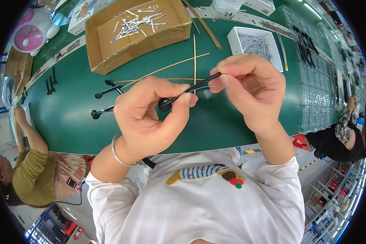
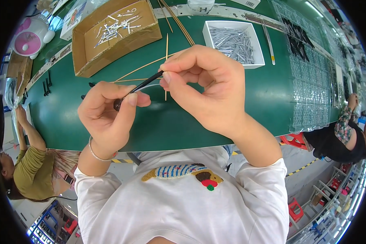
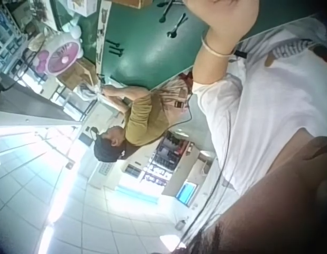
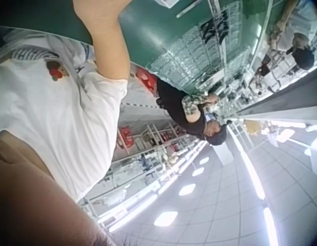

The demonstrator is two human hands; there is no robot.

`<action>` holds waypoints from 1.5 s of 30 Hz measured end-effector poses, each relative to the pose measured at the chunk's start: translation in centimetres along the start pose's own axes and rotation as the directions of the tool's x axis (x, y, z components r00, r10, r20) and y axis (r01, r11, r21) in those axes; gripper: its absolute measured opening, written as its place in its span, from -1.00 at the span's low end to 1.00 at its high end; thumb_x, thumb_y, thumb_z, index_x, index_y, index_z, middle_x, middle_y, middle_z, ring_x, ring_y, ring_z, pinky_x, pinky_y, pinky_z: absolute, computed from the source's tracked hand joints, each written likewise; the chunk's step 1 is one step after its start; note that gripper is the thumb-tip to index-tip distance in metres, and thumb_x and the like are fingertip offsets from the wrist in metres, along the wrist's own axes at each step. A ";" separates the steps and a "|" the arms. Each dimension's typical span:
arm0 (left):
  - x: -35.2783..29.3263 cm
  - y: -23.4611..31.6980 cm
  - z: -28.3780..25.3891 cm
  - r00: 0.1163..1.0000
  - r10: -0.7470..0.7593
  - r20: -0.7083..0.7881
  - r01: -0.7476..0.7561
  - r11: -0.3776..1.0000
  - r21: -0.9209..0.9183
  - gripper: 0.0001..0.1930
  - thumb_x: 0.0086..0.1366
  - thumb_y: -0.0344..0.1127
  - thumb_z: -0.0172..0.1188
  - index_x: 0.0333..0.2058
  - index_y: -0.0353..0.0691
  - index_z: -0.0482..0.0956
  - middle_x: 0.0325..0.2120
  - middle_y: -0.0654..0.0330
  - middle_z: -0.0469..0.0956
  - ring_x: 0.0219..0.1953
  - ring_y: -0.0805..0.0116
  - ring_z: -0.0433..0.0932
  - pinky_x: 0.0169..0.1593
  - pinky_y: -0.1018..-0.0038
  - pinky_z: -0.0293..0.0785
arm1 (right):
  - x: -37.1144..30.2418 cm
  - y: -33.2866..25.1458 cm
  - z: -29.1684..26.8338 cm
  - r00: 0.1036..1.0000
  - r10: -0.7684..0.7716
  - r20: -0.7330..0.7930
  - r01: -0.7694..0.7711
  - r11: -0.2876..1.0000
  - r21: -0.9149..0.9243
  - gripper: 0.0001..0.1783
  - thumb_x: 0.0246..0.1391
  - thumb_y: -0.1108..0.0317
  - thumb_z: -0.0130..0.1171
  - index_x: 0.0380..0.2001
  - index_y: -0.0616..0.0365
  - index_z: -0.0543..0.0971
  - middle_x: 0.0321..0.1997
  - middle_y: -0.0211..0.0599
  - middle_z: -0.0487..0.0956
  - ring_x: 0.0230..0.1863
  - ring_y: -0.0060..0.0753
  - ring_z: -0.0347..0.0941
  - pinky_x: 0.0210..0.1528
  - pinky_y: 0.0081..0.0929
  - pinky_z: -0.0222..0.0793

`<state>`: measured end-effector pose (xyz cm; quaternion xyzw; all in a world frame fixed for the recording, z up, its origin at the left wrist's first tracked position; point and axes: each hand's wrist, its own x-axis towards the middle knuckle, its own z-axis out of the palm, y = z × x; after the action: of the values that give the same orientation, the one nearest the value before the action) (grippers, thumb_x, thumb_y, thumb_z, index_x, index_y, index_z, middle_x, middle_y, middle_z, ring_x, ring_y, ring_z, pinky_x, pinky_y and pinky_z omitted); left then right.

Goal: The person assembles small plastic components by attaching white plastic components to black plastic cables, using a wooden stick for alignment.

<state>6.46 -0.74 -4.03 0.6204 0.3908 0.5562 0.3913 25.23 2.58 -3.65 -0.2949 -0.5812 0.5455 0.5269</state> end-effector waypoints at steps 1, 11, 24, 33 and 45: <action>0.0 0.0 0.0 1.000 -0.001 0.000 0.001 1.000 0.000 -0.90 0.04 -0.66 0.15 -0.42 -0.45 0.50 -0.51 0.14 0.55 -0.46 0.45 0.58 -0.37 0.64 0.48 | 0.0 0.0 0.0 1.000 0.001 0.000 -0.001 1.000 0.000 -0.89 -0.03 0.69 0.08 -0.36 0.39 0.49 -0.31 -0.21 0.50 -0.34 -0.51 0.51 -0.29 -0.60 0.51; 0.0 -0.1 -0.4 1.000 0.013 -0.028 -0.014 0.999 -0.036 -0.90 0.04 -0.67 0.14 -0.41 -0.47 0.47 -0.50 0.12 0.54 -0.44 0.40 0.61 -0.34 0.62 0.51 | 0.2 0.0 -0.4 0.999 0.038 -0.006 -0.038 0.996 0.084 -0.87 -0.01 0.69 0.03 -0.34 0.36 0.46 -0.32 -0.11 0.53 -0.38 -0.43 0.53 -0.31 -0.54 0.52; 0.0 -0.1 -0.3 0.991 0.135 -0.014 -0.133 0.986 0.100 -0.89 0.03 -0.65 0.17 -0.41 -0.48 0.48 -0.51 0.09 0.56 -0.45 0.39 0.61 -0.37 0.62 0.51 | -0.2 -0.2 0.3 0.999 -0.051 -0.004 0.051 0.997 -0.058 -0.80 -0.08 0.73 0.11 -0.31 0.39 0.45 -0.29 -0.15 0.50 -0.32 -0.40 0.53 -0.23 -0.52 0.52; -0.2 -0.3 -0.3 0.983 0.179 -0.028 -0.169 0.961 0.219 -0.87 -0.04 -0.61 0.23 -0.45 -0.41 0.51 -0.56 0.15 0.59 -0.60 0.57 0.56 -0.63 0.77 0.32 | -0.3 -0.2 0.3 0.998 -0.044 -0.033 0.042 0.998 -0.054 -0.84 -0.10 0.71 0.17 -0.38 0.36 0.51 -0.31 -0.29 0.52 -0.29 -0.57 0.49 -0.20 -0.62 0.48; -0.1 -0.4 -0.1 0.973 0.227 -0.042 -0.212 0.952 0.219 -0.87 -0.07 -0.61 0.25 -0.47 -0.39 0.51 -0.58 0.13 0.58 -0.58 0.47 0.60 -0.62 0.71 0.37 | -0.1 -0.2 0.1 0.992 -0.125 -0.001 0.124 0.981 -0.152 -0.85 -0.11 0.72 0.15 -0.39 0.38 0.52 -0.33 -0.23 0.52 -0.34 -0.55 0.48 -0.29 -0.64 0.48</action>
<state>6.34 -0.68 -4.43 0.6793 0.3894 0.5717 0.2452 25.20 2.36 -3.45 -0.3001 -0.6357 0.4642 0.5389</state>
